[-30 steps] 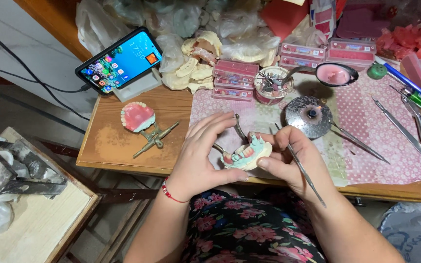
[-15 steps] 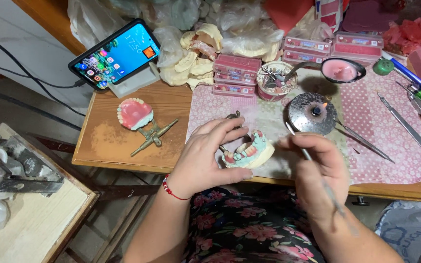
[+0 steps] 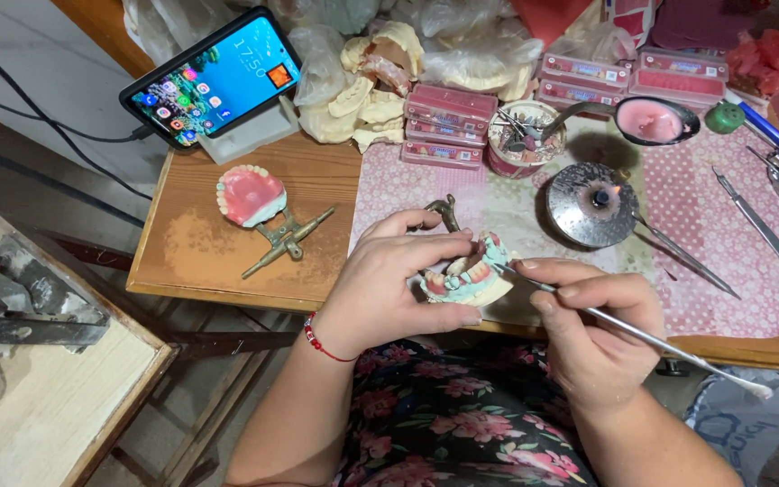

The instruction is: Shaping and applying pink wax to a dental model using a carving tool

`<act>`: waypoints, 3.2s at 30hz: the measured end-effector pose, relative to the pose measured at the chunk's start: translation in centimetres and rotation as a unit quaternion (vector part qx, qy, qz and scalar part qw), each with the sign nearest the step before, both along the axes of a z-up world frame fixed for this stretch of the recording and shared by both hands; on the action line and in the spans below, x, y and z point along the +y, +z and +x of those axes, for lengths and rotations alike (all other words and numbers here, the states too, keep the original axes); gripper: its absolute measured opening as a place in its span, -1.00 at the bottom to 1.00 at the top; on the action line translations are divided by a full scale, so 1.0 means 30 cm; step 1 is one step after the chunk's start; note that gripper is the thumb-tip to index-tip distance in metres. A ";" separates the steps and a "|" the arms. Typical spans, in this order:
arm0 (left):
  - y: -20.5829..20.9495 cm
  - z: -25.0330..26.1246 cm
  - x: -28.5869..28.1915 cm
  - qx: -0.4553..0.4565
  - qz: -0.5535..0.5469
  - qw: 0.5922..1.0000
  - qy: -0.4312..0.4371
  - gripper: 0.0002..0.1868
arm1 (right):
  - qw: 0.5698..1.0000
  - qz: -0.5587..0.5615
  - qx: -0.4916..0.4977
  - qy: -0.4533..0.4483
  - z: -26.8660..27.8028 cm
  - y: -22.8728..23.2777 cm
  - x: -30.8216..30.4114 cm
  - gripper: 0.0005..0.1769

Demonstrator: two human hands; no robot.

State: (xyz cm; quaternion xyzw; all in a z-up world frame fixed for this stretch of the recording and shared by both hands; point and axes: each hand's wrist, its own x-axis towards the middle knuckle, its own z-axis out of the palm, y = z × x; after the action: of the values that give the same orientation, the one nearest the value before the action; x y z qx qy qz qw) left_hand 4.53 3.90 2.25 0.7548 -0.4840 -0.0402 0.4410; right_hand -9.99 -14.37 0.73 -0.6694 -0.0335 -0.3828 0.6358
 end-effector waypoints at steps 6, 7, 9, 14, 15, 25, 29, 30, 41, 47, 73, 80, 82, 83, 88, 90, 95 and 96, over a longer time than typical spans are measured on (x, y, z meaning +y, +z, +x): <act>-0.018 0.006 0.000 -0.010 -0.012 1.000 -0.011 -0.37 | 0.999 -0.043 -0.017 0.010 0.005 0.018 0.007 -0.75; -0.017 0.007 0.000 -0.010 -0.012 1.000 -0.011 -0.37 | 0.999 -0.043 -0.016 0.011 0.008 0.017 0.005 -0.75; -0.015 0.008 0.000 -0.017 -0.011 1.000 -0.013 -0.35 | 0.997 -0.075 -0.023 0.009 0.014 0.018 0.002 -0.76; -0.027 0.012 -0.002 -0.023 -0.014 1.000 -0.012 -0.35 | 0.995 -0.102 -0.016 0.009 0.012 0.022 -0.001 -0.76; -0.032 0.014 -0.002 -0.033 -0.016 0.999 -0.015 -0.35 | 0.994 -0.106 -0.013 0.009 0.011 0.021 -0.001 -0.77; -0.028 0.015 -0.002 -0.038 -0.006 0.999 -0.013 -0.35 | 0.992 -0.123 -0.008 0.019 0.012 0.016 -0.020 -0.76; -0.026 0.012 -0.003 -0.031 -0.010 0.999 -0.011 -0.35 | 0.992 -0.127 -0.010 0.022 0.013 0.018 -0.022 -0.76; -0.023 0.011 -0.002 -0.026 -0.013 1.000 -0.010 -0.35 | 0.991 -0.132 -0.009 0.019 0.014 0.022 -0.020 -0.76; -0.016 0.012 0.000 -0.025 -0.004 1.000 -0.012 -0.39 | 0.989 -0.145 -0.023 0.014 0.016 0.000 -0.029 -0.75; -0.026 0.012 0.000 -0.028 -0.009 1.000 -0.010 -0.37 | 0.991 -0.124 -0.047 0.013 0.023 -0.031 -0.027 -0.75; -0.025 0.011 -0.002 -0.036 -0.013 0.999 -0.003 -0.35 | 0.985 -0.161 -0.058 0.013 0.028 -0.024 -0.027 -0.72; -0.021 0.008 -0.003 -0.036 -0.018 0.999 -0.001 -0.35 | 0.983 -0.171 -0.062 0.021 0.026 -0.033 -0.029 -0.72; -0.023 0.009 -0.003 -0.039 -0.021 0.999 -0.003 -0.34 | 0.983 -0.168 -0.071 0.024 0.026 -0.037 -0.028 -0.71; -0.026 0.009 -0.003 -0.042 -0.023 0.999 -0.002 -0.34 | 0.978 -0.191 -0.078 0.019 0.026 -0.031 -0.027 -0.71; -0.034 0.011 -0.003 -0.050 -0.028 0.998 0.000 -0.31 | 0.973 -0.207 -0.106 0.000 0.038 -0.031 -0.023 -0.72; -0.032 0.011 -0.003 -0.048 -0.028 0.998 0.000 -0.32 | 0.983 -0.165 -0.083 -0.004 0.034 -0.037 -0.023 -0.75; -0.028 0.011 0.001 -0.037 -0.017 0.999 0.002 -0.34 | 0.978 -0.194 -0.071 0.016 0.031 -0.020 -0.026 -0.75; -0.030 0.012 0.001 -0.034 -0.017 0.999 0.001 -0.34 | 0.977 -0.204 -0.069 0.015 0.031 -0.015 -0.025 -0.75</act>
State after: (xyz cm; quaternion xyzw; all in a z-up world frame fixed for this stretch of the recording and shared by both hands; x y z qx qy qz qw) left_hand 4.88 3.93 1.35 0.7485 -0.4990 -0.0060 0.4367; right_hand -9.06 -15.11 0.27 -0.7563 -0.1646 -0.4031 0.4883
